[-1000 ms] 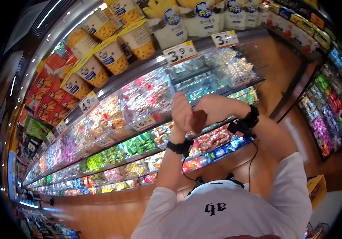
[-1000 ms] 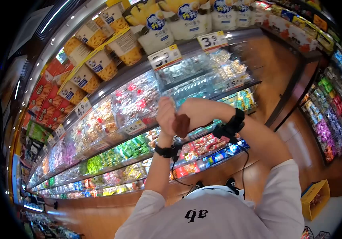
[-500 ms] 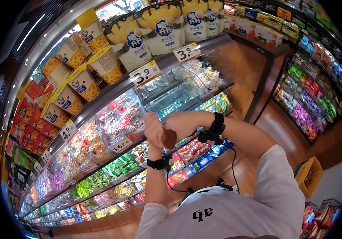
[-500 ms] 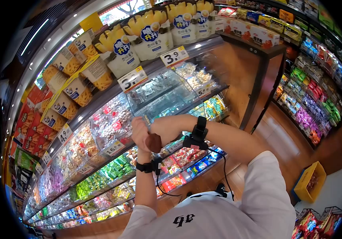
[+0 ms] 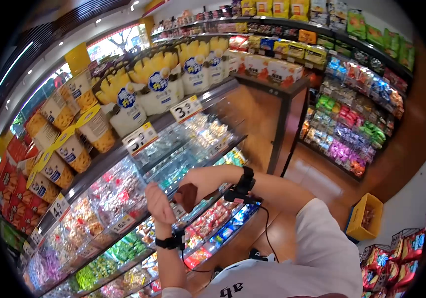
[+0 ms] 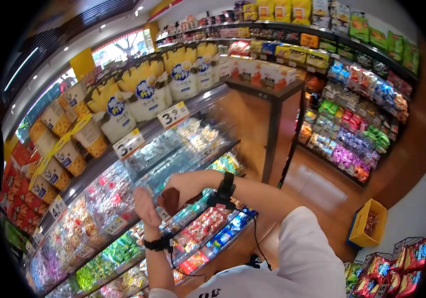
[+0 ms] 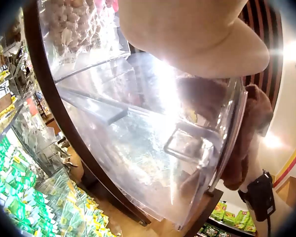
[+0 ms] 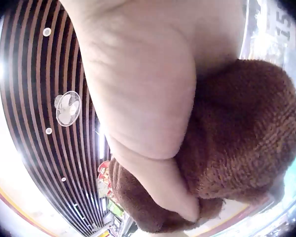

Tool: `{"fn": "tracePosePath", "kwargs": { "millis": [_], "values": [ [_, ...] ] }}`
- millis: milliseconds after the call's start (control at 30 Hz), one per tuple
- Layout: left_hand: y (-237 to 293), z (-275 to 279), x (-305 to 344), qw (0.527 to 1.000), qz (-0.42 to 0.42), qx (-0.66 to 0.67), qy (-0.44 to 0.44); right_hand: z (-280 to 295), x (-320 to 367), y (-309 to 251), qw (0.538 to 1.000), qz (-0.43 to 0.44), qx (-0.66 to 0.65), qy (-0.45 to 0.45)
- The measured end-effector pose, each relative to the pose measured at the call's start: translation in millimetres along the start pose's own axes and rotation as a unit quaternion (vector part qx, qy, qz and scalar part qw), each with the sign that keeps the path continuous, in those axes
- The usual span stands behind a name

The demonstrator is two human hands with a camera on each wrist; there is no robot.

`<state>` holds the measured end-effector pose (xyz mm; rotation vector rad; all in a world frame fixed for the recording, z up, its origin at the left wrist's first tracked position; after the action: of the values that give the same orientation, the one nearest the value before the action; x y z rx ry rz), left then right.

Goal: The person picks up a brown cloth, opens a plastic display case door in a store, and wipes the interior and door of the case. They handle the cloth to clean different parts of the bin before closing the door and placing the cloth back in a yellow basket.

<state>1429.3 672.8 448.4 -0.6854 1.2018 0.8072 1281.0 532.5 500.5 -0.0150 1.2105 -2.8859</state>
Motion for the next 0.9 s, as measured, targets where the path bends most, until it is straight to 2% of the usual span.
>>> {"fn": "tracePosePath", "kwargs": {
  "millis": [33,133,167,267,300,333,400,433,467,533,567,600,667,767,900],
  "values": [
    [-0.3,1.2,0.7,1.000,0.003,0.004,-0.003,-0.3,-1.4,13.4,0.999,-0.029,0.028,-0.029],
    [1.1,0.3,7.0,1.000,-0.003,-0.005,-0.011,1.0,4.4,34.7,0.980,-0.031,0.181,-0.071],
    [1.7,0.2,8.0,1.000,-0.007,-0.015,-0.015,2.3,5.4,38.6,0.983,-0.020,0.157,-0.089],
    [-1.2,2.9,6.7,1.000,0.001,-0.014,-0.015,16.3,12.9,42.3,0.992,0.011,0.125,-0.015],
    [-7.4,3.8,7.4,1.000,-0.021,0.005,-0.002,26.1,22.4,31.9,0.997,0.011,0.078,0.018],
    [-8.8,7.7,9.8,1.000,-0.025,-0.003,0.001,41.9,32.8,16.5,0.996,-0.087,0.015,-0.016],
    [-9.4,5.7,9.4,0.999,-0.039,-0.009,0.008,45.0,33.5,23.0,0.999,-0.030,0.033,-0.011],
    [-7.0,6.1,10.1,1.000,-0.022,-0.015,-0.001,41.0,32.1,24.2,0.997,-0.053,0.046,-0.029],
    [-6.0,7.0,10.7,1.000,-0.018,-0.017,0.004,36.1,33.5,22.5,0.994,-0.018,0.103,-0.010],
    [-4.1,3.2,9.8,1.000,-0.012,-0.008,0.014,20.1,32.3,28.3,0.973,-0.051,0.223,-0.026],
    [-1.9,3.6,7.3,1.000,-0.011,0.012,0.013,12.7,31.9,28.5,0.943,-0.097,0.319,-0.016],
    [-1.5,3.0,7.5,1.000,-0.012,0.010,0.006,10.1,28.4,30.2,0.934,-0.118,0.336,-0.019],
    [-2.5,2.9,7.8,1.000,-0.015,0.002,-0.007,14.2,26.2,30.6,0.940,-0.112,0.321,-0.031],
    [-12.0,2.6,12.0,1.000,-0.014,-0.005,0.002,23.1,21.9,40.5,0.969,-0.022,0.242,-0.045],
    [-15.0,3.7,9.2,1.000,-0.010,0.008,0.025,29.6,24.6,26.0,0.993,-0.003,0.118,0.012]
  ]
}}
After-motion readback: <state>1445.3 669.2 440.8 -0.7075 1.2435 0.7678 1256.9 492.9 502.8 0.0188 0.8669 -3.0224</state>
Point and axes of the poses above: each hand's wrist, its own x-axis away from the middle knuckle, its own z-axis out of the back of the hand, y = z × x, the point moved 2 cm from there along -x, towards the middle knuckle, and after that the axes turned 6 degrees about -z, right-handed, at the moved point
